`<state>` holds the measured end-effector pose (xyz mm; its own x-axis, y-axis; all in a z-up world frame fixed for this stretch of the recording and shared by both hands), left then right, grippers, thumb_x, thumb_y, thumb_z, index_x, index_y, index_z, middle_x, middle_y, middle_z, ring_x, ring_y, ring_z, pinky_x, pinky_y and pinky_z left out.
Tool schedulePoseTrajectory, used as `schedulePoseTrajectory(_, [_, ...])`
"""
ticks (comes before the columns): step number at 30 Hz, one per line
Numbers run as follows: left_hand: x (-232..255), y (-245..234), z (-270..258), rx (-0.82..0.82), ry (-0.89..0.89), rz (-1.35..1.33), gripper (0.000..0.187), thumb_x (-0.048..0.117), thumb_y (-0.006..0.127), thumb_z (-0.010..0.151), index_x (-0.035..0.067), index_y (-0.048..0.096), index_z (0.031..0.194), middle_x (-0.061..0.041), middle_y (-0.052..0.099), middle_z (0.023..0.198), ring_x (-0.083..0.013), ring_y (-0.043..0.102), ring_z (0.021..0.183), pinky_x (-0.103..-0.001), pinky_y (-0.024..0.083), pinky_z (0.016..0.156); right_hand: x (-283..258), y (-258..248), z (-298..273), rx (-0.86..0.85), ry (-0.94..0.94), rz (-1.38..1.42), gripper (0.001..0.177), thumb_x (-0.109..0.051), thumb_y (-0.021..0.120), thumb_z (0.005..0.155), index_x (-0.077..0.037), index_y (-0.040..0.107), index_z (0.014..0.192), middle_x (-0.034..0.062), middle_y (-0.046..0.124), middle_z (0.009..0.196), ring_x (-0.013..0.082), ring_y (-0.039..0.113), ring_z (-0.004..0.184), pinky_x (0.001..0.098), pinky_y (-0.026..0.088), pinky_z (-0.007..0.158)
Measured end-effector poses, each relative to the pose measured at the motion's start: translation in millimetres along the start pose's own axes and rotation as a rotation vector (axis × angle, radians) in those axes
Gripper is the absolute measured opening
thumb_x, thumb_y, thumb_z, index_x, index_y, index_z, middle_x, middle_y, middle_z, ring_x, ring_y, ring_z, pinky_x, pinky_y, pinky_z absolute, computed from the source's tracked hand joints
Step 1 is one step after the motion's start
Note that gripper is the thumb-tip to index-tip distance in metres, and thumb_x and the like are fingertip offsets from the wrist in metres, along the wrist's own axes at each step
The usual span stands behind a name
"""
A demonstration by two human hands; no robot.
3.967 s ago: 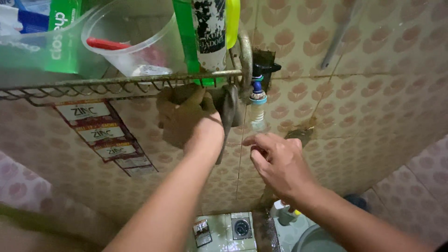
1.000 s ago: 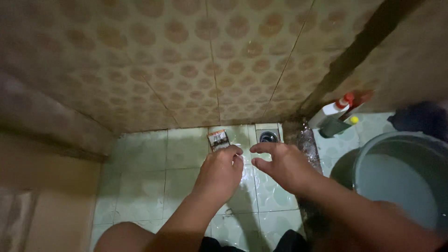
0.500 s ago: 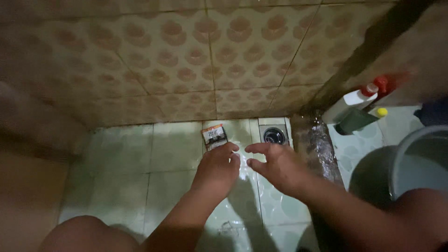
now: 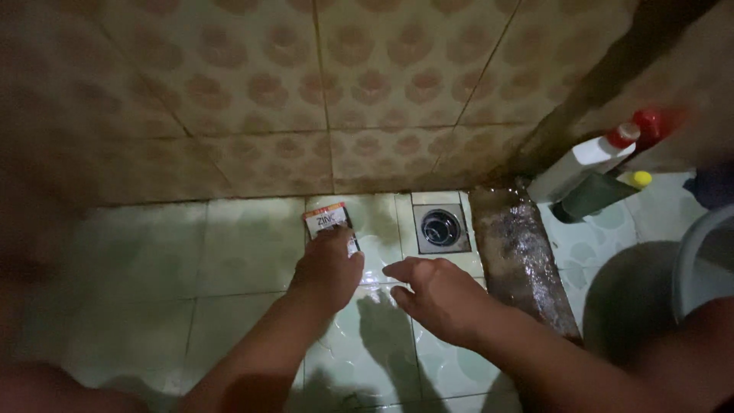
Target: The person washes a cloth by hand in a basin of water, wrings it out, and hangs it on a wall-mounted rack. The person then picks up a small sachet from the floor and places it on the same rack.
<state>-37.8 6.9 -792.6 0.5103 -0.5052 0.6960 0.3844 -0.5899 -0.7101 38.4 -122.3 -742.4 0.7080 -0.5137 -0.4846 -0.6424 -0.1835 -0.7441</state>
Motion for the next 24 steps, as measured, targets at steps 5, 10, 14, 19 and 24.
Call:
schedulePoseTrajectory(5, [-20, 23, 6, -0.134, -0.097, -0.011, 0.036, 0.017, 0.058, 0.089, 0.000, 0.061, 0.120, -0.023, 0.065, 0.119, -0.0404, 0.063, 0.113, -0.052, 0.050, 0.097, 6, 11, 1, 0.042, -0.040, 0.031, 0.041, -0.021, 0.065, 0.090, -0.007, 0.065, 0.127, 0.0150, 0.069, 0.128, 0.0341, 0.065, 0.116, 0.0416, 0.051, 0.099])
schedulePoseTrajectory(10, [-64, 57, 5, -0.249, -0.193, -0.004, 0.038, 0.017, 0.056, 0.090, -0.002, 0.055, 0.123, -0.026, 0.063, 0.120, -0.0407, 0.065, 0.111, -0.052, 0.051, 0.098, 14, 29, 7, -0.017, -0.006, 0.046, 0.048, -0.022, 0.064, 0.090, -0.010, 0.062, 0.137, 0.0155, 0.068, 0.127, 0.0341, 0.065, 0.116, 0.0413, 0.051, 0.099])
schedulePoseTrajectory(14, [-80, 74, 10, -0.287, -0.133, 0.020, 0.041, 0.013, 0.056, 0.091, -0.006, 0.051, 0.126, -0.030, 0.057, 0.128, -0.0441, 0.060, 0.117, -0.052, 0.048, 0.104, 26, 44, 12, -0.079, -0.007, 0.113, 0.063, -0.022, 0.069, 0.086, -0.006, 0.051, 0.144, 0.0174, 0.063, 0.135, 0.0320, 0.063, 0.121, 0.0388, 0.051, 0.100])
schedulePoseTrajectory(19, [-109, 104, 9, -0.336, -0.035, 0.116, 0.056, 0.013, 0.057, 0.091, -0.014, 0.040, 0.137, -0.035, 0.041, 0.143, -0.0478, 0.047, 0.132, -0.050, 0.043, 0.111, 29, 56, 4, -0.218, 0.126, 0.080, 0.072, -0.028, 0.068, 0.087, -0.012, 0.043, 0.153, 0.0140, 0.061, 0.139, 0.0308, 0.069, 0.112, 0.0376, 0.052, 0.099])
schedulePoseTrajectory(24, [-101, 98, 12, -0.342, -0.037, 0.256, 0.071, 0.019, 0.059, 0.091, -0.008, 0.030, 0.149, -0.031, 0.025, 0.159, -0.0455, 0.030, 0.148, -0.051, 0.037, 0.118, 36, 69, 1, -0.196, 0.006, 0.118, 0.061, -0.023, 0.065, 0.092, -0.004, 0.045, 0.146, 0.0193, 0.055, 0.145, 0.0329, 0.059, 0.126, 0.0388, 0.048, 0.104])
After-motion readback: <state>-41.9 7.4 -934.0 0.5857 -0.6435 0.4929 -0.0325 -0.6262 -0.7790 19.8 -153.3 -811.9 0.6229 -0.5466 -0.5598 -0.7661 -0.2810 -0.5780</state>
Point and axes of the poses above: each hand's wrist, its own z-axis towards the middle knuckle, its own y-axis out of the palm, x = y × z, the point moved 10 cm from there along z, towards the middle knuckle
